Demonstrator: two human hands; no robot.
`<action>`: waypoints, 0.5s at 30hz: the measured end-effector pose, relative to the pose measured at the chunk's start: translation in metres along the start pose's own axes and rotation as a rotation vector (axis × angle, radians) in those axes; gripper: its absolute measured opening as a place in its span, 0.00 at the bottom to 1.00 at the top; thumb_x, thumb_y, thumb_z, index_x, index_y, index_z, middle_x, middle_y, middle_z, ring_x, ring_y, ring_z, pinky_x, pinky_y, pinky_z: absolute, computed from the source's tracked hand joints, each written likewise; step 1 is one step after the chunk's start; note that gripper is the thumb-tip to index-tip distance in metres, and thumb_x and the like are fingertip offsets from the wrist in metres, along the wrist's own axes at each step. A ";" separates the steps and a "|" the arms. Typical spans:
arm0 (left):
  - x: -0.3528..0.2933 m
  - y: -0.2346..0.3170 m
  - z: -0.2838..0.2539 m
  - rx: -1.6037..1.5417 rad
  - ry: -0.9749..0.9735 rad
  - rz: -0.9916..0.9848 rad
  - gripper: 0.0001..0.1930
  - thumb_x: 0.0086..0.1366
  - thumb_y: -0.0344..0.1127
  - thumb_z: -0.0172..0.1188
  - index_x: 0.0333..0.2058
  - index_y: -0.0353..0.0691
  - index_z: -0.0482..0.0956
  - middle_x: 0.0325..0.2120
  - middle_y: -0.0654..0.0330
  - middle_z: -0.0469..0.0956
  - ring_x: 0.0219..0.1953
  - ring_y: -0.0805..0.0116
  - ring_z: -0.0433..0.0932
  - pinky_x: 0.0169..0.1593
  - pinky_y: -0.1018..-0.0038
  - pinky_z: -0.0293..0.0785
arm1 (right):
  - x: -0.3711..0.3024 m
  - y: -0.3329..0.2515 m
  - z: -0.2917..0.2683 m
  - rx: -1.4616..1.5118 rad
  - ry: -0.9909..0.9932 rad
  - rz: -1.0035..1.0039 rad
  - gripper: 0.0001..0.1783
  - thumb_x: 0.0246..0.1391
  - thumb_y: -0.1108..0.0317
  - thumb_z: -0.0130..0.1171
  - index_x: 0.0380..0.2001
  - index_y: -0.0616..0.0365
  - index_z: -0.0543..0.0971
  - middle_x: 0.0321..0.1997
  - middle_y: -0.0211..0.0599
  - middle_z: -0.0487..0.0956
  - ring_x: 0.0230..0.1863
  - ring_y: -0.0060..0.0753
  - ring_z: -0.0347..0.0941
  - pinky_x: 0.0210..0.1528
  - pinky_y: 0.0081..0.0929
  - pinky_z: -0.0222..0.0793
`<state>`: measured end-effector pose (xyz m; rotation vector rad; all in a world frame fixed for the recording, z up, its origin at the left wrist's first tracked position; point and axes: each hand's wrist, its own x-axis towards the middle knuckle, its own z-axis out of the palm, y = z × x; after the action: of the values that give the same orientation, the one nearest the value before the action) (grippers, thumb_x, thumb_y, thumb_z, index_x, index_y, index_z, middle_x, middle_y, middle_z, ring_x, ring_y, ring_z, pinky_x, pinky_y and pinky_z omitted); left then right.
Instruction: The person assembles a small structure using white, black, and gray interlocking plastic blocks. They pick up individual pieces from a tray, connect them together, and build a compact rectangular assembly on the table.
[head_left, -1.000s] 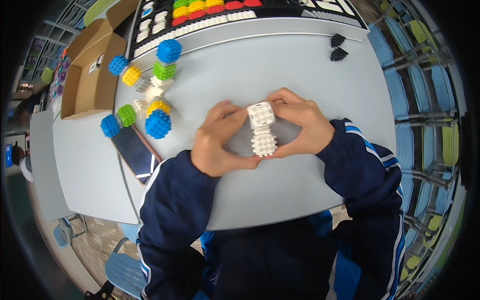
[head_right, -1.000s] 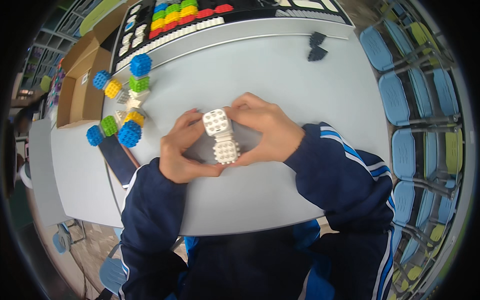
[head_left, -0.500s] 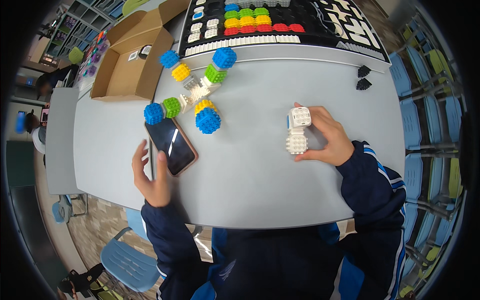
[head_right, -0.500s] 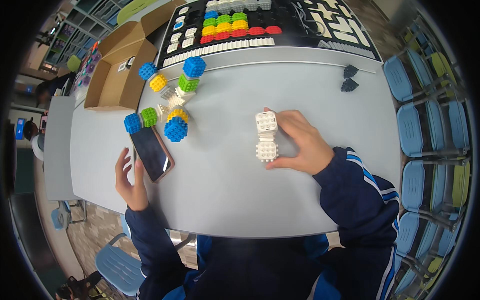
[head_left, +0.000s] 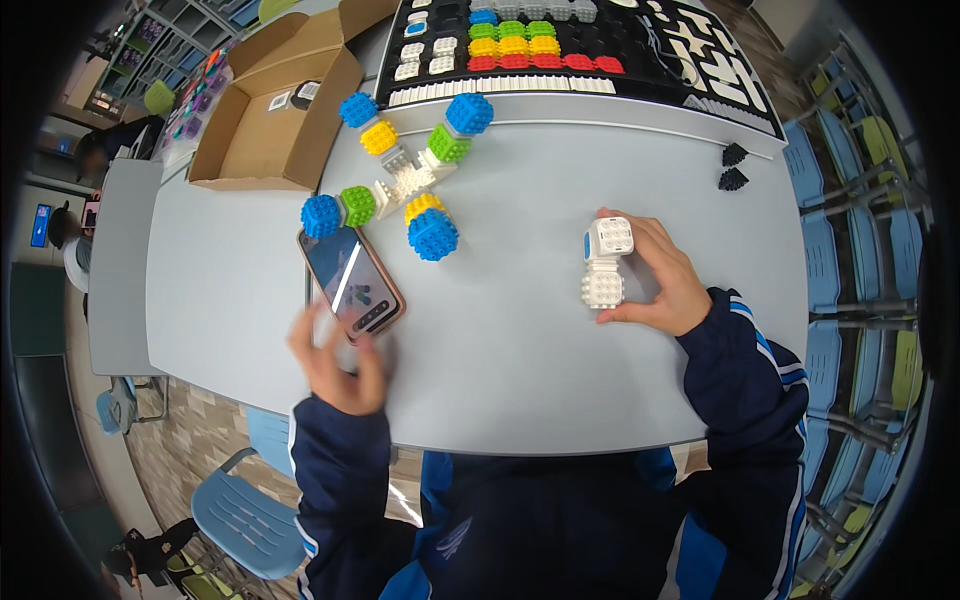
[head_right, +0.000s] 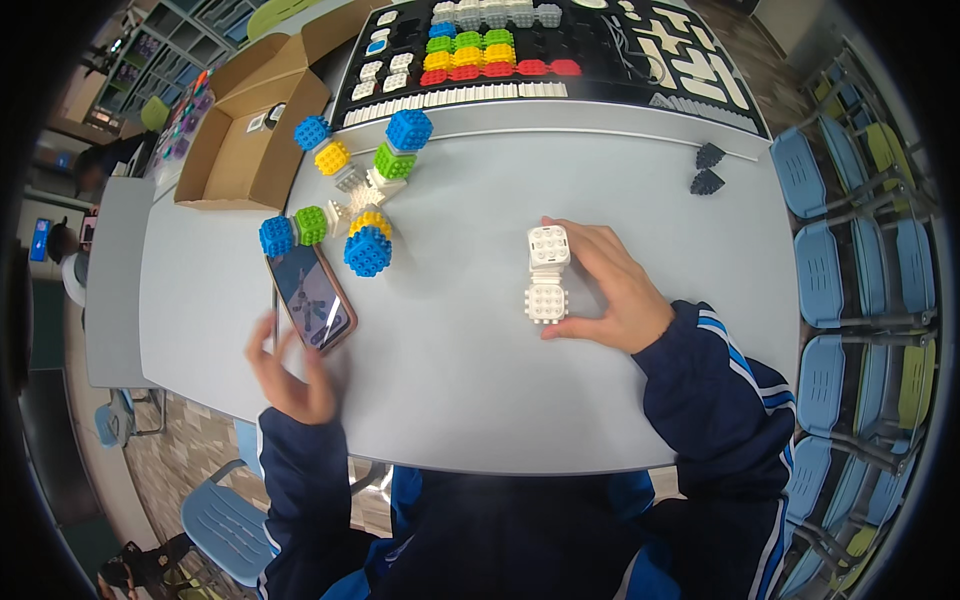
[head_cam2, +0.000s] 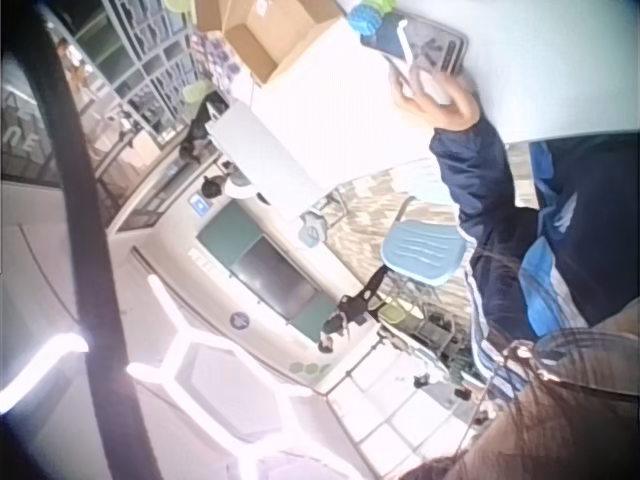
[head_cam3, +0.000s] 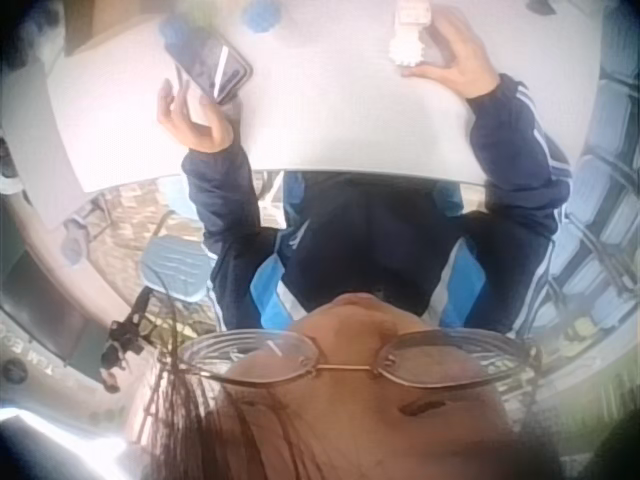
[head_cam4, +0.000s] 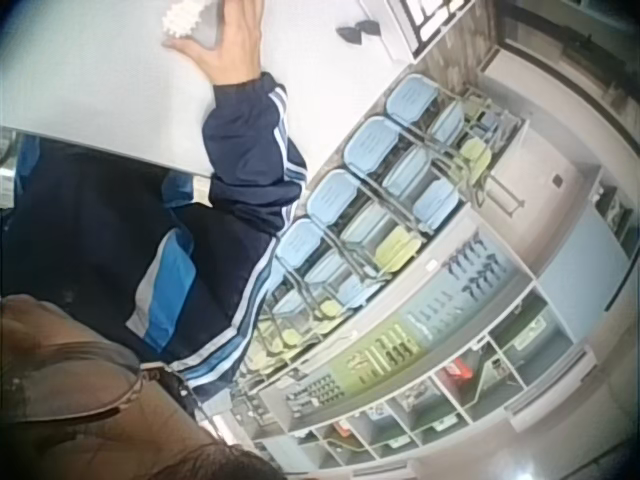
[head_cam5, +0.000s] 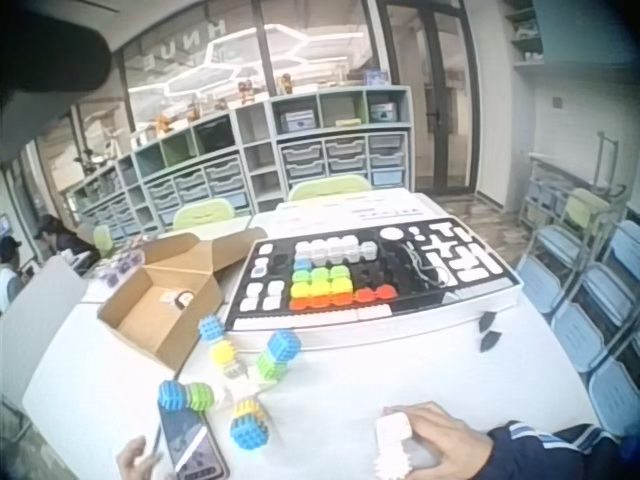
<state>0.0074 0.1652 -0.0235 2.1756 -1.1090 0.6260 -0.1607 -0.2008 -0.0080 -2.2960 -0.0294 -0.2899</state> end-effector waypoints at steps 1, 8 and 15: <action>-0.004 0.008 -0.002 0.034 -0.123 0.099 0.20 0.56 0.28 0.62 0.48 0.32 0.78 0.57 0.40 0.70 0.57 0.50 0.72 0.59 0.58 0.67 | 0.001 -0.001 0.001 0.006 0.002 -0.007 0.52 0.37 0.58 0.80 0.65 0.59 0.66 0.65 0.41 0.69 0.63 0.48 0.64 0.65 0.37 0.61; 0.042 0.085 0.056 -0.471 -0.372 0.256 0.36 0.47 0.36 0.74 0.56 0.33 0.73 0.57 0.43 0.71 0.54 0.46 0.73 0.54 0.59 0.70 | 0.001 0.003 0.004 0.033 -0.057 -0.057 0.49 0.38 0.59 0.78 0.64 0.61 0.67 0.57 0.44 0.71 0.60 0.49 0.65 0.63 0.39 0.61; 0.082 0.095 0.113 -0.701 -0.561 0.176 0.50 0.41 0.47 0.81 0.62 0.35 0.66 0.56 0.48 0.71 0.58 0.47 0.69 0.63 0.59 0.62 | -0.003 -0.005 0.010 0.016 -0.019 -0.008 0.48 0.33 0.61 0.77 0.61 0.61 0.69 0.56 0.46 0.71 0.59 0.50 0.65 0.62 0.39 0.61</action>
<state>-0.0122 -0.0025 -0.0208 1.6611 -1.5255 -0.3167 -0.1622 -0.1900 -0.0109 -2.2834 -0.0497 -0.2714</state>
